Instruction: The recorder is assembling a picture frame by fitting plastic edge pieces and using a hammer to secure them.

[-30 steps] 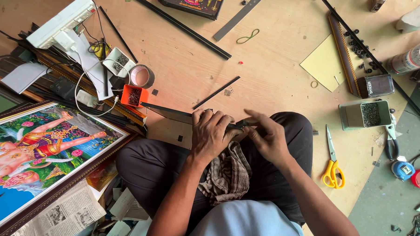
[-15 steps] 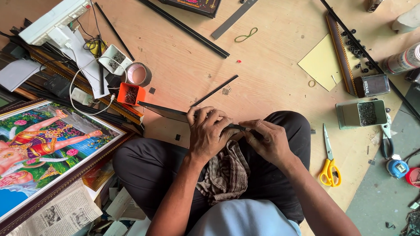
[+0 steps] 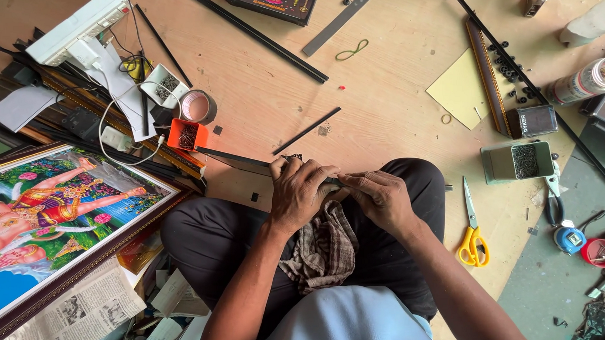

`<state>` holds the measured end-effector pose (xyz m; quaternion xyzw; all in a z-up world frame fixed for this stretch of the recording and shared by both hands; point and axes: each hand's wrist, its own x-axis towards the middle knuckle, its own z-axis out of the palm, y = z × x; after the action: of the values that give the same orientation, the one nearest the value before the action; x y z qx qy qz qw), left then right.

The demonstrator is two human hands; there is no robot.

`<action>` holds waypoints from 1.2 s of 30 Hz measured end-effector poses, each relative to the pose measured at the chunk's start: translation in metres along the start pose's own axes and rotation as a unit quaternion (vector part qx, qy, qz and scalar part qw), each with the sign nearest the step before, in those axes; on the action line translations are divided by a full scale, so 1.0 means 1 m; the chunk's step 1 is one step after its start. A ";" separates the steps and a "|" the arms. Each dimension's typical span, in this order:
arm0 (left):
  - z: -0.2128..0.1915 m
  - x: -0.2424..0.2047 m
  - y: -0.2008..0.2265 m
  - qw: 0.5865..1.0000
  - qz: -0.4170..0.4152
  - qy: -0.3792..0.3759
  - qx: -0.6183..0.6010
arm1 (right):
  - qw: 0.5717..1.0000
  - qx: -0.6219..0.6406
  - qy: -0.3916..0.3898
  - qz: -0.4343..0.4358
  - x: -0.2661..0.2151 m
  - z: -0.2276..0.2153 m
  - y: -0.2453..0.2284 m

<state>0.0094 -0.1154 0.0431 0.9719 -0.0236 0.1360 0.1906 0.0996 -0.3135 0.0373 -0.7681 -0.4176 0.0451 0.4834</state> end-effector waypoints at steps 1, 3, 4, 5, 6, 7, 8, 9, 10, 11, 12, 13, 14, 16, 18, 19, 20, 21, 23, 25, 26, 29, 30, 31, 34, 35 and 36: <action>-0.001 0.001 0.001 1.000 -0.002 -0.001 -0.008 | 1.000 -0.004 0.012 -0.009 0.000 0.001 -0.001; -0.003 0.003 0.001 1.000 0.000 0.001 -0.025 | 1.000 -0.013 0.022 -0.010 -0.004 0.003 -0.001; -0.004 0.004 0.001 0.999 -0.001 0.003 -0.041 | 0.999 -0.020 0.029 -0.013 -0.005 0.004 -0.001; -0.006 0.004 0.002 0.999 -0.001 0.003 -0.040 | 0.999 -0.020 0.030 -0.013 -0.005 0.003 -0.003; -0.007 0.005 0.003 0.999 0.001 0.012 -0.050 | 0.999 -0.030 0.027 -0.011 -0.004 0.001 -0.006; -0.008 0.006 0.004 0.998 0.003 0.022 -0.060 | 0.999 -0.040 0.023 -0.009 -0.003 0.000 -0.009; -0.007 0.005 0.005 0.998 0.003 0.022 -0.060 | 0.999 -0.040 0.024 -0.010 -0.006 -0.005 -0.004; -0.005 0.004 0.005 0.998 -0.003 0.028 -0.062 | 0.998 -0.056 0.025 -0.008 -0.008 -0.009 0.000; -0.003 0.003 0.006 0.997 -0.010 0.034 -0.065 | 0.997 -0.072 0.024 -0.005 -0.011 -0.013 0.004; -0.002 0.002 0.005 0.997 -0.011 0.034 -0.065 | 0.997 -0.072 0.024 -0.005 -0.015 -0.025 0.013; -0.001 0.001 0.005 0.997 -0.013 0.039 -0.066 | 0.993 -0.090 0.071 0.039 -0.020 -0.037 0.023; 0.001 -0.001 0.005 0.997 -0.016 0.043 -0.067 | 0.983 -0.109 0.119 0.084 -0.024 -0.048 0.032; 0.000 -0.001 0.005 0.997 -0.017 0.044 -0.068 | 0.983 -0.110 0.118 0.083 -0.036 -0.065 0.060; 0.000 -0.001 0.005 0.996 -0.009 0.055 -0.068 | 0.948 -0.203 0.190 0.155 -0.060 -0.099 0.117; 0.001 -0.002 0.005 0.996 -0.009 0.056 -0.067 | 0.934 -0.216 0.212 0.190 -0.099 -0.135 0.172; 0.001 -0.002 0.005 0.996 -0.009 0.055 -0.065 | 0.918 -0.228 0.234 0.226 -0.118 -0.153 0.200; 0.000 -0.003 0.005 0.996 -0.010 0.056 -0.066 | 0.918 -0.229 0.233 0.225 -0.126 -0.163 0.207; -0.001 -0.003 0.006 0.997 -0.011 0.052 -0.064 | 0.884 -0.324 0.190 0.278 -0.135 -0.174 0.214; -0.002 -0.003 0.007 0.997 -0.012 0.048 -0.061 | 0.838 -0.414 0.144 0.326 -0.150 -0.186 0.230; -0.004 -0.002 0.007 0.998 -0.009 0.041 -0.054 | 0.822 -0.418 0.053 0.383 -0.165 -0.190 0.247; -0.005 -0.002 0.008 0.998 -0.009 0.040 -0.052 | 0.823 -0.417 0.053 0.383 -0.164 -0.188 0.250; -0.009 -0.001 0.010 0.998 -0.009 0.036 -0.046 | 0.811 -0.454 0.019 0.369 -0.157 -0.184 0.256; -0.009 -0.001 0.011 0.998 -0.012 0.034 -0.047 | 0.807 -0.437 0.008 0.396 -0.154 -0.185 0.255; -0.009 -0.002 0.012 0.998 -0.014 0.032 -0.047 | 0.803 -0.420 -0.003 0.423 -0.151 -0.186 0.254; -0.002 -0.004 0.009 0.998 -0.016 0.035 -0.046 | 0.799 -0.393 -0.021 0.454 -0.145 -0.189 0.253; -0.002 -0.003 0.009 0.998 -0.016 0.035 -0.046 | 0.799 -0.393 -0.021 0.454 -0.150 -0.189 0.257; -0.001 -0.003 0.009 0.998 -0.018 0.041 -0.043 | 0.808 -0.393 -0.013 0.438 -0.155 -0.189 0.260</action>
<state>0.0054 -0.1229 0.0466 0.9568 -0.0042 0.1709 0.2353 0.2444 -0.6004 -0.1177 -0.9933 -0.0248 0.0938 0.0633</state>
